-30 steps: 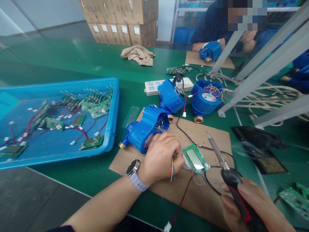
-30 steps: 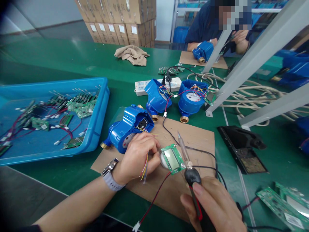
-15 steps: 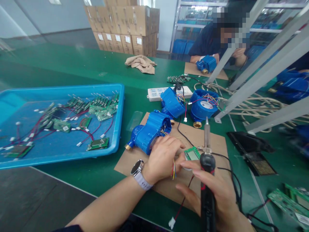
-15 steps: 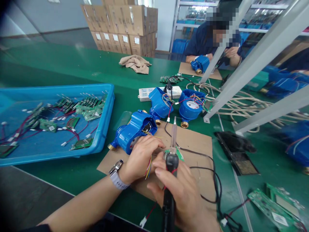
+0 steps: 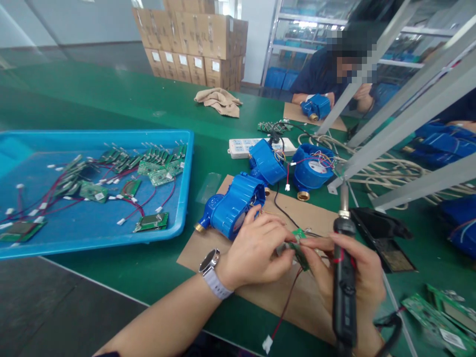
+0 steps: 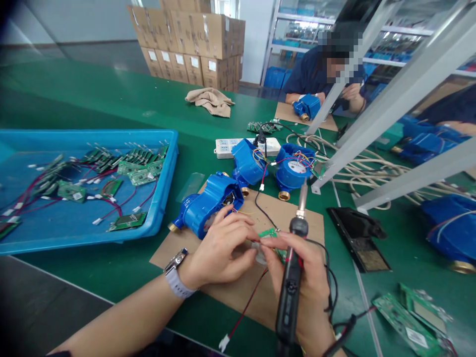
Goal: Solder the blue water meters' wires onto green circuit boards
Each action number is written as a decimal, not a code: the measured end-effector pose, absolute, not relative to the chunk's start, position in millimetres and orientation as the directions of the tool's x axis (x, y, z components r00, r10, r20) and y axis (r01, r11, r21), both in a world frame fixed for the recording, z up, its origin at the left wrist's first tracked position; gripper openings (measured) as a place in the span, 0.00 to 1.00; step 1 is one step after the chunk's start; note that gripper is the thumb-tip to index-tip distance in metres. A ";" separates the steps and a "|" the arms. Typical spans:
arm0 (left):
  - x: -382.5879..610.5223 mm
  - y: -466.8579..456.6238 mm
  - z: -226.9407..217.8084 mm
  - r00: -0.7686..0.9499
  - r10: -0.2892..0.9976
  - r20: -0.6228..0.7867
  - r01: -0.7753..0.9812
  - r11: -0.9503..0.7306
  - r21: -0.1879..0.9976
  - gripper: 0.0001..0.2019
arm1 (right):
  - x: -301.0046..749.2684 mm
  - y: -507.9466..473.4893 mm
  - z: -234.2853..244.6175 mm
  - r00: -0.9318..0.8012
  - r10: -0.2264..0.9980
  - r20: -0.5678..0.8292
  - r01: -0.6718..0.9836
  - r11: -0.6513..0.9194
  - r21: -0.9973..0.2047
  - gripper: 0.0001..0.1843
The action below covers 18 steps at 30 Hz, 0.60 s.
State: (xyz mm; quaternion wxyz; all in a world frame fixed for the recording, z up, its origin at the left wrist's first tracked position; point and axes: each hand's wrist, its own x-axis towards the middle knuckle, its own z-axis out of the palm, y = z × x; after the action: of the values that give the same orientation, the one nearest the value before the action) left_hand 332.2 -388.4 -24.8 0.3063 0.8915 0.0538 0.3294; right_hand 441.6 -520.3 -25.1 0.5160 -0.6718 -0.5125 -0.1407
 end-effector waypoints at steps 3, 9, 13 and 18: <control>332.3 -388.3 -25.2 0.770 0.295 0.566 -0.121 -0.803 0.584 0.04 | 446.1 -522.7 -32.2 0.541 0.536 0.648 0.738 0.066 -0.671 0.28; 332.0 -390.7 -25.7 0.754 0.352 0.554 -0.115 -0.760 0.640 0.04 | 447.0 -526.3 -36.7 0.595 0.537 0.598 0.695 0.030 -0.718 0.26; 332.2 -392.9 -23.0 0.765 0.400 0.505 -0.083 -0.717 0.693 0.05 | 452.0 -529.2 -34.5 0.657 0.484 0.579 0.644 0.040 -0.764 0.25; 332.4 -392.9 -22.3 0.748 0.439 0.497 -0.076 -0.687 0.722 0.06 | 450.1 -531.1 -31.9 0.676 0.512 0.530 0.579 0.077 -0.812 0.24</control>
State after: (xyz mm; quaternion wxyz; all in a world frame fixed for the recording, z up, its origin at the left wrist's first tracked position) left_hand 332.4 -392.9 -22.3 0.3808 0.8539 0.1063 0.3384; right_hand 450.1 -531.1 -31.9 0.6140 -0.6789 -0.4017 -0.0270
